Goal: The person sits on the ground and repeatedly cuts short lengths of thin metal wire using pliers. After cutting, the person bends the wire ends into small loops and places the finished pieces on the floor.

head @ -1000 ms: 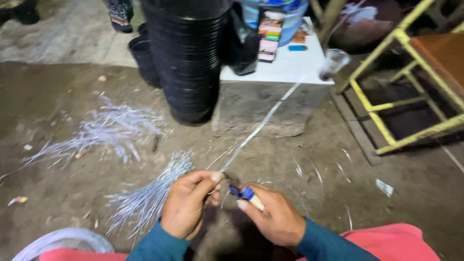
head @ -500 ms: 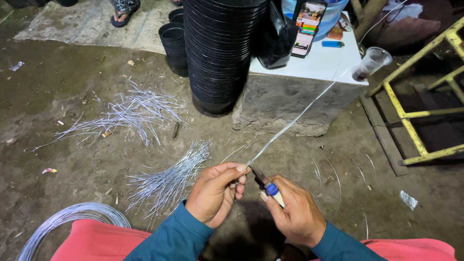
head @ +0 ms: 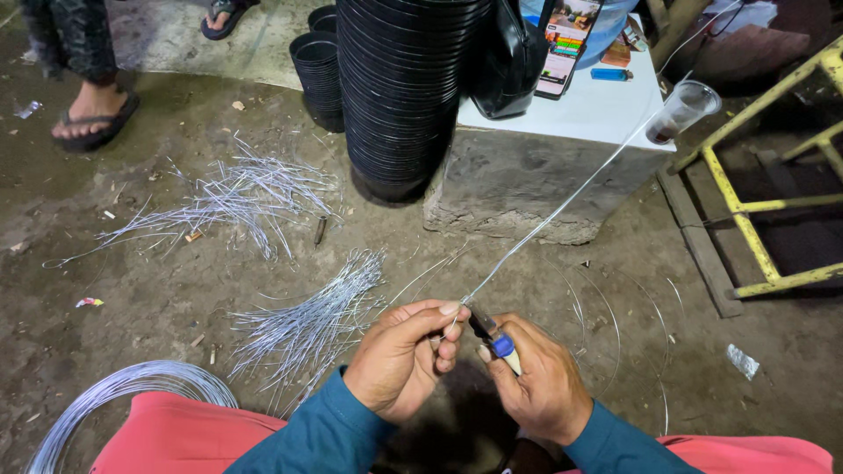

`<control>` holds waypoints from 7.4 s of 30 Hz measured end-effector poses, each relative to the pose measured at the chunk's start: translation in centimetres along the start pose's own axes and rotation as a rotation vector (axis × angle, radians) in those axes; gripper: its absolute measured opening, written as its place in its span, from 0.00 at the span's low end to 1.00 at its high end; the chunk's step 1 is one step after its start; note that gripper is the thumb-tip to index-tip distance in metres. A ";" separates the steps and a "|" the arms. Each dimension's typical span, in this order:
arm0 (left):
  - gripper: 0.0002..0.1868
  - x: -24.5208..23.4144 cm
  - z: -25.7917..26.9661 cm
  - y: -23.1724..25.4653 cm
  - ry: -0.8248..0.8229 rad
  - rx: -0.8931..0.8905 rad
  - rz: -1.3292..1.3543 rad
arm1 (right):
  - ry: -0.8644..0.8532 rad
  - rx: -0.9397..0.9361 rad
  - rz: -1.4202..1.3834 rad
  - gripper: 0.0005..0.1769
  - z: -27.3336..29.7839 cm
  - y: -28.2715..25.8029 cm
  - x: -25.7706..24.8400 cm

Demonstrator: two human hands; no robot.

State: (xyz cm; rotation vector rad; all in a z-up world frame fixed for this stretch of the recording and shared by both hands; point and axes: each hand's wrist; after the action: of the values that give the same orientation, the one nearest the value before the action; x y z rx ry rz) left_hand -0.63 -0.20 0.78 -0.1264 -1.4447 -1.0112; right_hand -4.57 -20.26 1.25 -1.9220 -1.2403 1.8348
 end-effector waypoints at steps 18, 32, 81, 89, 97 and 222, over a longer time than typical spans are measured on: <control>0.09 -0.1 0.1 -0.7 -0.061 -0.067 0.064 | 0.107 -0.112 0.044 0.11 -0.3 0.5 0.5; 0.08 -0.2 0.1 -1.2 -0.105 -0.134 0.127 | 0.140 -0.162 0.064 0.13 -0.6 1.1 0.7; 0.16 -5.1 -4.3 -4.4 0.235 0.171 -0.355 | -1.496 0.524 0.424 0.19 8.0 22.7 16.6; 0.19 -5.9 -5.3 -4.8 0.415 0.267 -0.388 | -0.162 0.467 -0.895 0.15 -2.0 13.0 7.2; 0.18 -5.6 -5.5 -6.3 0.426 0.229 -0.512 | -0.062 0.523 -0.629 0.09 -2.8 6.4 3.7; 0.21 -29.5 -7.2 1.0 1.062 0.154 -1.770 | -0.630 0.786 0.476 0.26 -1.3 15.4 1.1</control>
State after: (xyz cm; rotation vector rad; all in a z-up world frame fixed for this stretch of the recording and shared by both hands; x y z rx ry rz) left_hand 11.05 10.34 -25.17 1.8004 -0.2996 -1.8119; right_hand 2.89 -28.65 -9.49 -1.2771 -0.0267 2.7257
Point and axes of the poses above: each hand's wrist, its own z-axis away from the middle knuckle, its own x-axis out of the palm, y = z × x, and after that the axes turned 11 degrees about -y, right-handed
